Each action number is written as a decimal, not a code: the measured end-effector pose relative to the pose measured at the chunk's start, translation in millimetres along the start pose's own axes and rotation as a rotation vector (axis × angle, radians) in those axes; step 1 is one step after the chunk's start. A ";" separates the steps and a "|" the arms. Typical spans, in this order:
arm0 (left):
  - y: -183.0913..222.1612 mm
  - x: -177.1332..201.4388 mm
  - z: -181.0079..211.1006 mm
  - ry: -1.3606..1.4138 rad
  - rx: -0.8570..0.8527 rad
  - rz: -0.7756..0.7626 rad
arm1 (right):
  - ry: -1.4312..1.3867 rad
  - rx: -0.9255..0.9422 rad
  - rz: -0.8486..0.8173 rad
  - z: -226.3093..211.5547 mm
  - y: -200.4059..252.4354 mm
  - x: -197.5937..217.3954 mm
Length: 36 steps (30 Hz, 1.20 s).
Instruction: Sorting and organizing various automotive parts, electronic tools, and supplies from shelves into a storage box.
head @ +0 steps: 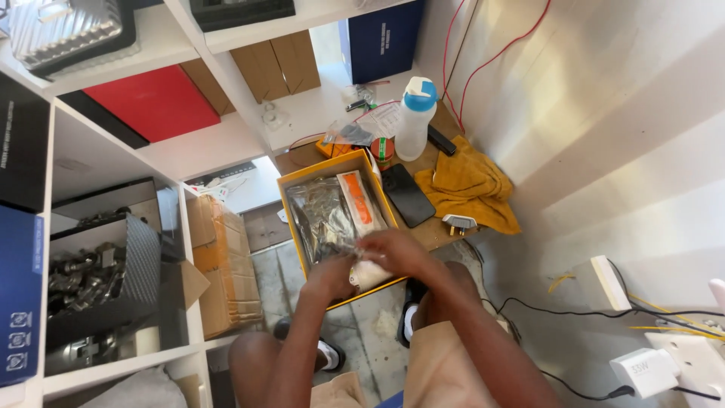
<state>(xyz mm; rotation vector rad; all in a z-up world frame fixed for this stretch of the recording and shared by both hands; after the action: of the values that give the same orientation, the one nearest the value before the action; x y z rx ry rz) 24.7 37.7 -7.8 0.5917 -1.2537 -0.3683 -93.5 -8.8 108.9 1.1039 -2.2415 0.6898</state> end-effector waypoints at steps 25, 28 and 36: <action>22.8 30.6 14.0 -0.126 -0.056 -0.066 | 0.045 -0.595 0.825 189.3 83.9 65.2; 63.1 76.2 11.8 0.109 -0.133 -0.079 | 0.053 -0.515 1.108 97.0 114.5 105.8; 152.0 155.2 -72.4 0.743 -0.061 0.252 | -0.028 -0.112 0.202 30.8 10.9 61.0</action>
<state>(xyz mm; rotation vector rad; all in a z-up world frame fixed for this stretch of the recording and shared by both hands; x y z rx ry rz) 129.2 86.4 190.0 0.4472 -0.5857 0.0367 -141.5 -56.2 124.8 0.8465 -2.4068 0.6226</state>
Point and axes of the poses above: each hand's wrist, its own y-axis away from the middle knuckle, its own x-axis out of the back of the hand, z = x × y, the point moved 8 cm from there along -y, towards the middle knuckle, and after that the axes turned 14 degrees about x, right-handed, at the moved point
